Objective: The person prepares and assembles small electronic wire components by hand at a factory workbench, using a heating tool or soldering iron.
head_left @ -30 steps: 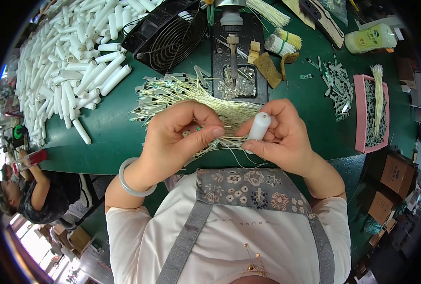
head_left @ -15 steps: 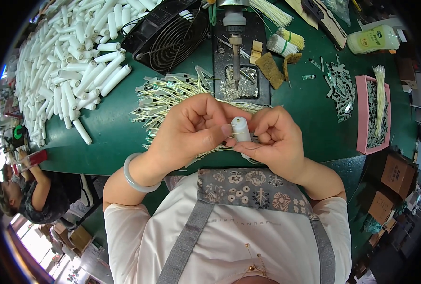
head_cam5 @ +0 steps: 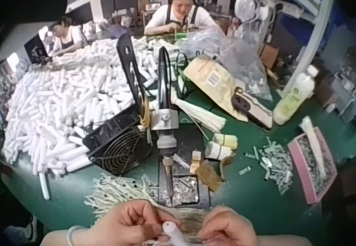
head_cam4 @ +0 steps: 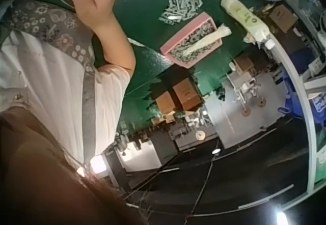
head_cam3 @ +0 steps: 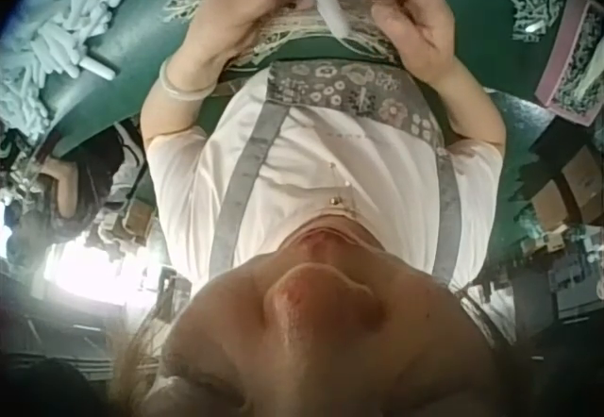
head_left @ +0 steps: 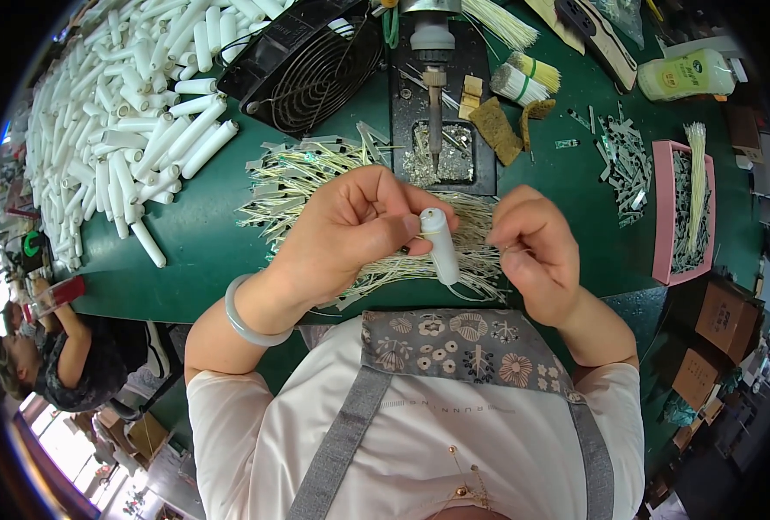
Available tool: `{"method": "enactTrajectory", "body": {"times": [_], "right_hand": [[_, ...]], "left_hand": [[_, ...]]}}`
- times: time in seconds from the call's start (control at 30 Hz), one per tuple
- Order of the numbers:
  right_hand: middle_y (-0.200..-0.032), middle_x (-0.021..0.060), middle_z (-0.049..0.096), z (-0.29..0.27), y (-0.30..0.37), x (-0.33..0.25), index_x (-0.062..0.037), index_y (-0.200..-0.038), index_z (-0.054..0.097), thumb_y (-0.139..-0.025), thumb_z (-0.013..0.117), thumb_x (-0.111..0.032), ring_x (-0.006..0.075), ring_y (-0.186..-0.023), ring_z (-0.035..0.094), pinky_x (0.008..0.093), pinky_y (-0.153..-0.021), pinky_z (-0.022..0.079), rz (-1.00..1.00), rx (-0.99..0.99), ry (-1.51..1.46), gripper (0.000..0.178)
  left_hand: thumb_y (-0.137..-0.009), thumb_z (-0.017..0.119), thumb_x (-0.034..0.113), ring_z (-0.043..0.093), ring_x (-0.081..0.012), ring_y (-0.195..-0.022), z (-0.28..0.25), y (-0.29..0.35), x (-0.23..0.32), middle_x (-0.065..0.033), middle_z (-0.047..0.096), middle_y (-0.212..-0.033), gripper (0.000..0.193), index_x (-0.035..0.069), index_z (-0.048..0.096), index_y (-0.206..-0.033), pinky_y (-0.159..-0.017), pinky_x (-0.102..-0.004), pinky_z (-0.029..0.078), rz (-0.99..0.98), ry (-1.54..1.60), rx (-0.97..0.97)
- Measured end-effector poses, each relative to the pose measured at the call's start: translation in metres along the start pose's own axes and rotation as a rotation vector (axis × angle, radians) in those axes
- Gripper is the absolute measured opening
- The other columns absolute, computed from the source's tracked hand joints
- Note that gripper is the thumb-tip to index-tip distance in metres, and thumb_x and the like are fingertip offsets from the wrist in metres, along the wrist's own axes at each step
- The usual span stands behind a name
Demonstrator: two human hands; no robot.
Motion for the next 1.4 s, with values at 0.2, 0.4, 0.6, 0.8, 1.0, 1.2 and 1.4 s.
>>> {"method": "enactTrajectory", "body": {"times": [0.2,0.4,0.6,0.8,1.0,1.2,1.4], "right_hand": [[-0.075,0.0035,0.044,-0.006,-0.014,0.002,-0.0018,-0.086,0.053,-0.074,0.057,-0.001,0.0087,-0.057,0.035,0.0209,-0.050,0.029,0.062,0.019,-0.041,0.013],[-0.078,0.0069,0.054,-0.003,-0.031,-0.009,-0.0026,-0.075,0.056,-0.070,0.063,0.000,0.0135,-0.062,0.052,0.0235,-0.051,0.040,0.069,0.052,0.271,0.009],[-0.084,0.0092,0.064,-0.007,-0.036,0.007,-0.0023,-0.073,0.057,-0.070,0.065,-0.002,0.0139,-0.065,0.060,0.0226,-0.052,0.044,0.127,0.103,0.168,0.008],[-0.082,0.0078,0.065,-0.010,-0.038,0.015,-0.0024,-0.072,0.059,-0.070,0.065,-0.003,0.0080,-0.059,0.056,0.0198,-0.048,0.042,0.176,0.091,0.133,0.006],[-0.095,0.0189,0.060,-0.006,-0.039,0.017,0.0061,-0.080,0.053,-0.077,0.055,0.008,0.0094,-0.076,0.057,0.0188,-0.062,0.046,0.271,-0.045,0.153,0.004],[-0.094,0.0159,0.061,-0.008,-0.044,0.014,0.0044,-0.079,0.054,-0.077,0.056,0.008,0.0057,-0.071,0.054,0.0163,-0.057,0.043,0.257,-0.009,0.167,0.005],[-0.093,0.0147,0.061,-0.009,-0.046,0.010,0.0041,-0.079,0.055,-0.076,0.057,0.007,0.0042,-0.068,0.052,0.0153,-0.054,0.040,0.203,0.013,0.149,0.005]], "left_hand": [[-0.080,0.048,-0.003,0.059,-0.0242,-0.094,-0.004,-0.004,-0.004,-0.0207,0.058,-0.097,0.010,0.003,0.043,-0.073,-0.069,-0.0233,0.052,-0.051,-0.027,0.025],[-0.078,0.048,-0.004,0.060,-0.0176,-0.086,-0.010,-0.009,-0.004,-0.0202,0.058,-0.096,0.011,0.002,0.044,-0.071,-0.068,-0.0227,0.052,-0.064,-0.026,0.067],[-0.077,0.051,-0.005,0.059,-0.0131,-0.076,-0.016,-0.014,-0.005,-0.0161,0.059,-0.092,0.010,0.001,0.047,-0.070,-0.067,-0.0217,0.051,-0.079,0.014,0.094],[-0.077,0.055,-0.003,0.059,-0.0117,-0.072,-0.018,-0.018,-0.006,-0.0141,0.059,-0.091,0.009,0.000,0.049,-0.071,-0.067,-0.0222,0.050,-0.098,0.029,0.100],[-0.075,0.057,-0.004,0.058,-0.0123,-0.071,-0.019,-0.021,-0.005,-0.0129,0.056,-0.089,0.008,-0.001,0.050,-0.072,-0.069,-0.0245,0.051,-0.124,0.042,0.114],[-0.077,0.052,-0.003,0.058,-0.0101,-0.070,-0.020,-0.024,-0.003,-0.0093,0.058,-0.087,0.009,0.001,0.048,-0.071,-0.066,-0.0204,0.052,-0.116,0.009,0.136],[-0.077,0.051,-0.003,0.058,-0.0104,-0.073,-0.019,-0.023,0.001,-0.0087,0.057,-0.087,0.009,0.002,0.048,-0.070,-0.066,-0.0203,0.052,-0.098,-0.011,0.139]]}}
Point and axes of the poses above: each hand's wrist, its own y-axis away from the middle knuckle, its own z-axis out of the palm, x = y × z, the point moved 10 cm from there along -y, towards the middle knuckle
